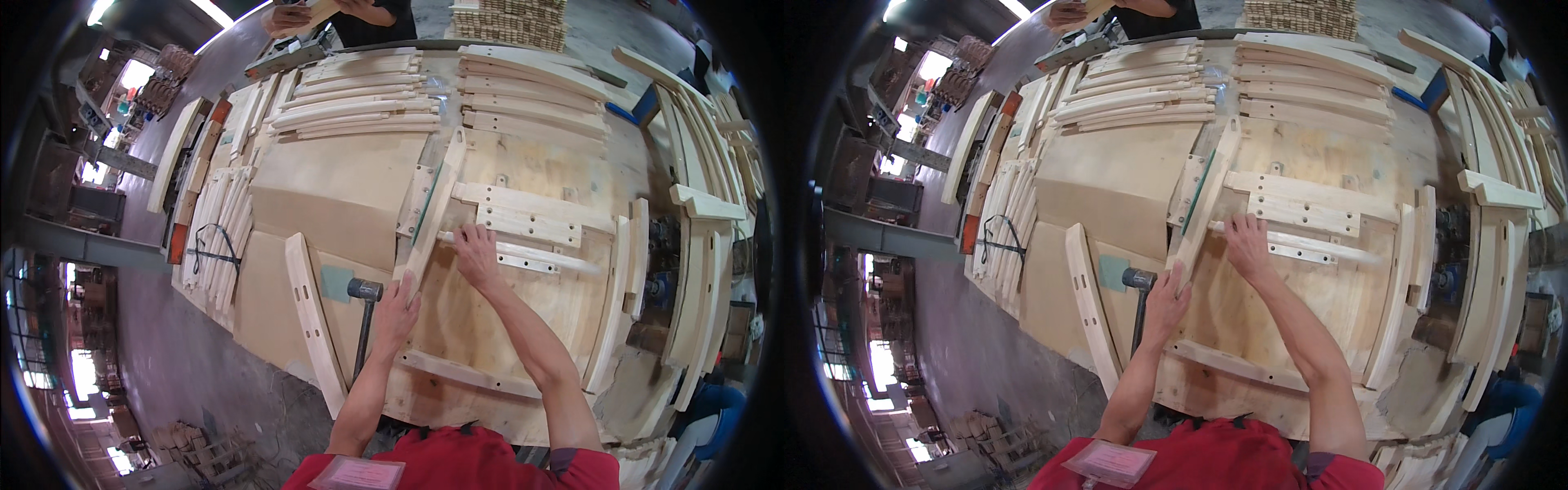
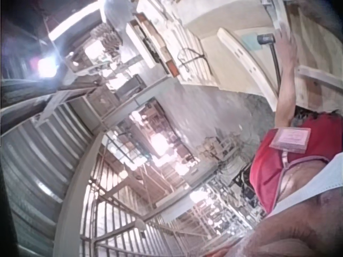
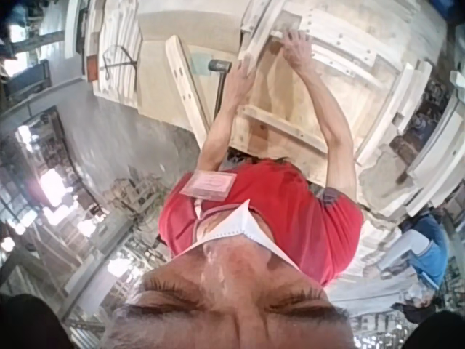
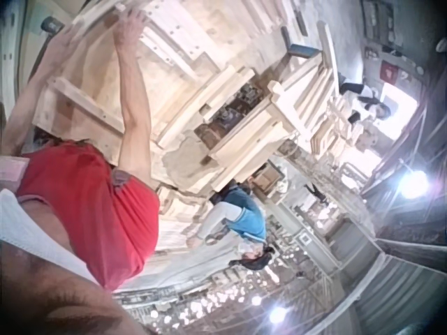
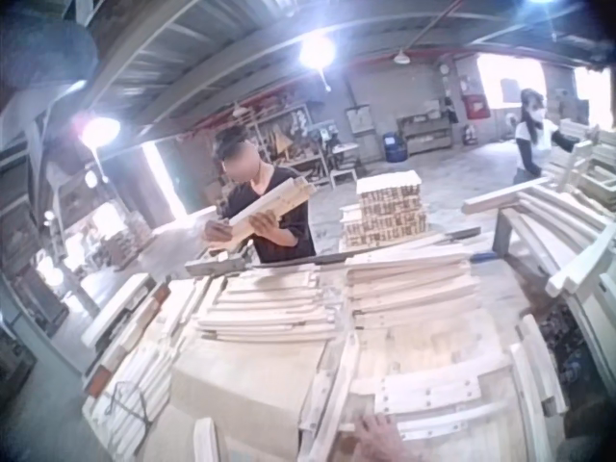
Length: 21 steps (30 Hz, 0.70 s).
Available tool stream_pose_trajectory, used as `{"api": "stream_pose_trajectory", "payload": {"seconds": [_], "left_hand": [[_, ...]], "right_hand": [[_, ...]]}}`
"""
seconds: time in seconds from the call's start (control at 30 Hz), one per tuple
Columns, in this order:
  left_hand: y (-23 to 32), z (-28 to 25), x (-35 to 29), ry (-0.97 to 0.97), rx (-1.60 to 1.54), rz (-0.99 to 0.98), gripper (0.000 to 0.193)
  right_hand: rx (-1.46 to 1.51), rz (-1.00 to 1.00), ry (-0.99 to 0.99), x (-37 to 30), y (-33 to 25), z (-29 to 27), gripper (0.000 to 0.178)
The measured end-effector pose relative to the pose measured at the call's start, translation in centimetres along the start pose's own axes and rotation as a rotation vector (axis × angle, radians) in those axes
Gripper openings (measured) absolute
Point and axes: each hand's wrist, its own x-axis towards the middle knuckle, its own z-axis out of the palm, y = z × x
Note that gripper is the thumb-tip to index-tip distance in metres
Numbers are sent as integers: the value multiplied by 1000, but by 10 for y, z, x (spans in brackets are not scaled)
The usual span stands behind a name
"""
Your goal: The person assembles wooden furniture frames by aligning slats and dowels on a workbench and tapping them into place with a rubber mallet. The person repeatedly picks up components, positions them, and secures them before stacking completed frames.
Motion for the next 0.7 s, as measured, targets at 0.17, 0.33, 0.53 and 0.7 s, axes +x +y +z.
{"api": "stream_pose_trajectory", "payload": {"seconds": [0.17,0.33,0.53,0.7], "left_hand": [[0,0,2,-2,13,-28,56],[-1,3,9,-20,18,-31,55],[-2,1,-6,-39,31,-51,53],[22,-1,22,-45,118,29,58]], "right_hand": [[4,7,22,-1,1,8,31],[24,23,33,6,4,10,34],[66,4,-33,-4,-6,8,25],[90,5,64,2,14,9,24]]}}
